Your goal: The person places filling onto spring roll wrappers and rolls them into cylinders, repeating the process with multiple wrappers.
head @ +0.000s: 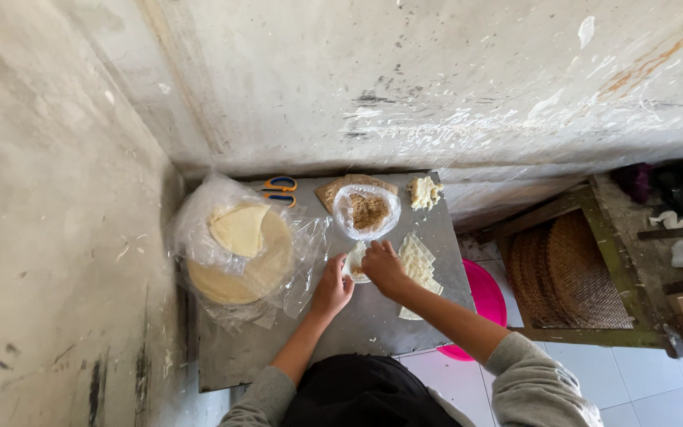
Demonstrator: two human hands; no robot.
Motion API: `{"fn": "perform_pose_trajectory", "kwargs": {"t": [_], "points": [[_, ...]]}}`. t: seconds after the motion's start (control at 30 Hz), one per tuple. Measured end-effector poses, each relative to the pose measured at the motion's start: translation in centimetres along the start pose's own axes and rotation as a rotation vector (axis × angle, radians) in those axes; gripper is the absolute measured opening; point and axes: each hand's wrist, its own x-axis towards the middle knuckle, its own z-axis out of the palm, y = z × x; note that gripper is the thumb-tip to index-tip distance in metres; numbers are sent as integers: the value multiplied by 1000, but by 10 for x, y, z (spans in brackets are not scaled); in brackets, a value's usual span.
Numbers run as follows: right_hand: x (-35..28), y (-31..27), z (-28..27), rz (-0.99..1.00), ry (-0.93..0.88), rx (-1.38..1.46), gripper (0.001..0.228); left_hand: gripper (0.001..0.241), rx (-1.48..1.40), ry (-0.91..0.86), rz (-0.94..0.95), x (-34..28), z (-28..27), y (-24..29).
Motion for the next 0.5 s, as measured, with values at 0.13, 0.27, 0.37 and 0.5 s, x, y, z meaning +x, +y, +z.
{"fn": "perform_pose_trajectory", "kwargs": {"t": [0.13,0.27,0.37,0.5], "points": [[-5,10,-2,7,9,-31,17,55,-34,-13,-32,0,-3,2],[-6,15,10,22,-12,-80,16,55,-40,-20,-37,-1,-2,-1],[5,37,19,190,-24,6,18,54,-50,-21,-19,-3,1,-5],[-7,64,34,499,134,403,25,53,-71,-40,-41,-9,5,-14]]}}
